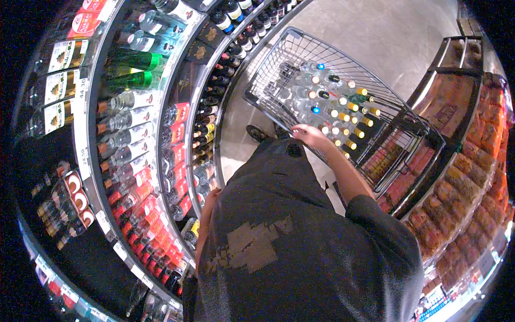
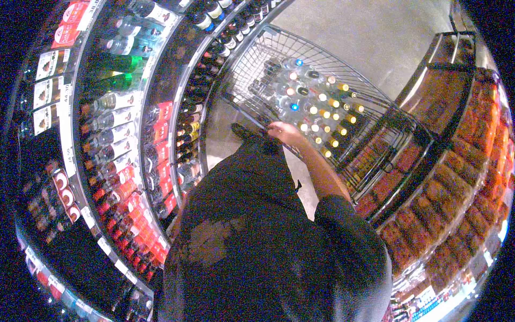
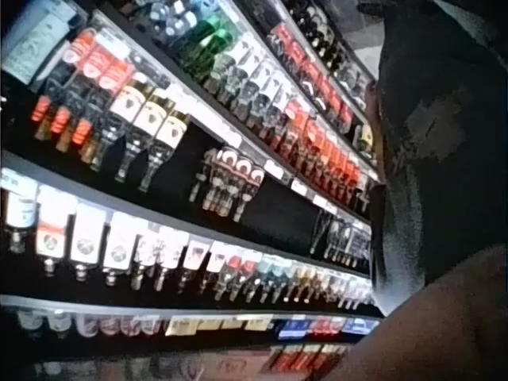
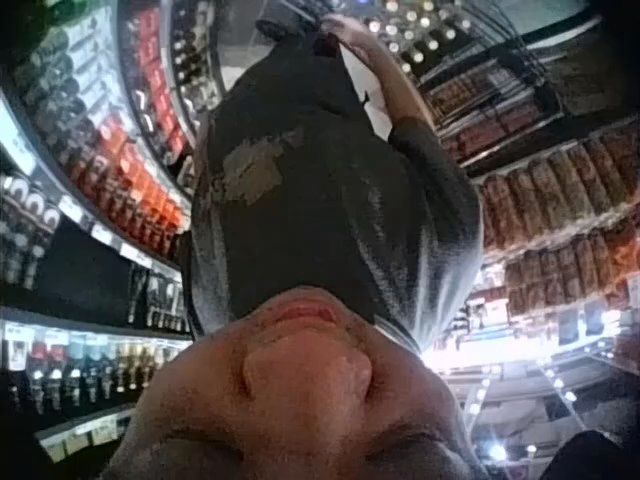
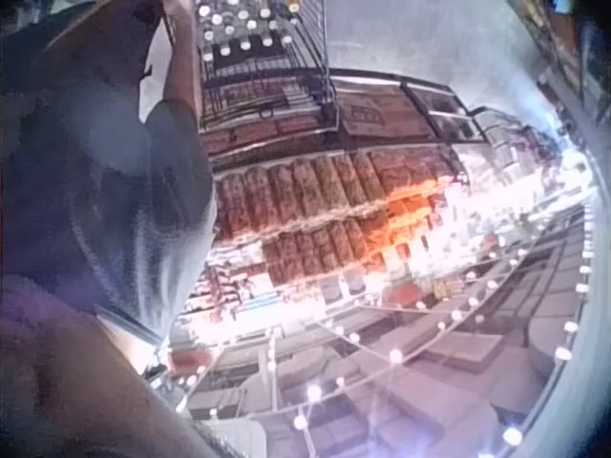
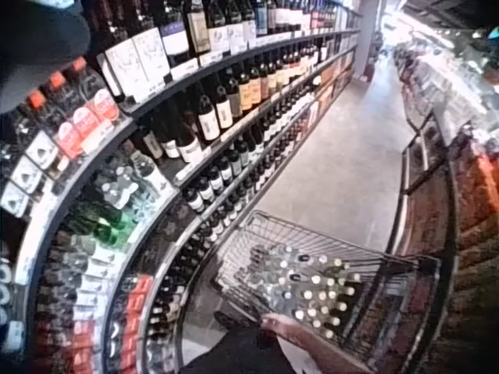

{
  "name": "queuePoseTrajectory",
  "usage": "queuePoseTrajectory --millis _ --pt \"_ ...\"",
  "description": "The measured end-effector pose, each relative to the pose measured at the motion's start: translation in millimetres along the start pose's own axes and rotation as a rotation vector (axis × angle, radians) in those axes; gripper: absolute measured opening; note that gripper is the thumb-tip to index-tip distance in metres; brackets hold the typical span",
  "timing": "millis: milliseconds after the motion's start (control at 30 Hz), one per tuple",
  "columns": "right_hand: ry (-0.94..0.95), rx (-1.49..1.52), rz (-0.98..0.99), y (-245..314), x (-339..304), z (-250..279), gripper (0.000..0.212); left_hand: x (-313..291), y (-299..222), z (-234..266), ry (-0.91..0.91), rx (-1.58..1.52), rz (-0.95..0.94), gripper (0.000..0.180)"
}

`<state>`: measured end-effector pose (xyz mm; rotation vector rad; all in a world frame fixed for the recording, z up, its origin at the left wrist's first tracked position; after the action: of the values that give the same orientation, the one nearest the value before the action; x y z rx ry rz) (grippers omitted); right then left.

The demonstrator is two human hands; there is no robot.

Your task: Selecting and placing various bottles of water and alcohol from shelves into a shopping cart.

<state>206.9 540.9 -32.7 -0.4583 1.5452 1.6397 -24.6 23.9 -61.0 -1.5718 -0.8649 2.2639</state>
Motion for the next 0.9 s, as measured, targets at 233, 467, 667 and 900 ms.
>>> queuePoseTrajectory --millis 233,467,667,900 --pt "-0.328 0.186 0.033 -2 7 51 0.027 -24 -59 -11 -0.052 0.352 0.023 0.031" --pt "-0.944 -0.031 0.168 23 36 157 0.026 -35 -50 -29 -0.057 0.201 -0.044 0.030" --pt "-0.805 -0.179 -0.147 16 102 203 0.063 -58 -34 -46 -0.116 -0.207 0.072 0.031" --pt "-0.561 -0.066 -0.220 -30 172 223 0.064 -80 -45 -58 -0.098 0.146 0.035 0.037"
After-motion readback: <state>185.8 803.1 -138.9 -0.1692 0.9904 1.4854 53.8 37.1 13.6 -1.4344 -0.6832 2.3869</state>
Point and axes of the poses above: each hand's wrist, its own x-axis towards the middle knuckle, its own z-axis out of the back of the hand, y = z × x, the point moved 7 cm from there along x, towards the middle knuckle, and after that the axes turned 12 degrees about -z, right-handed, at the moved point
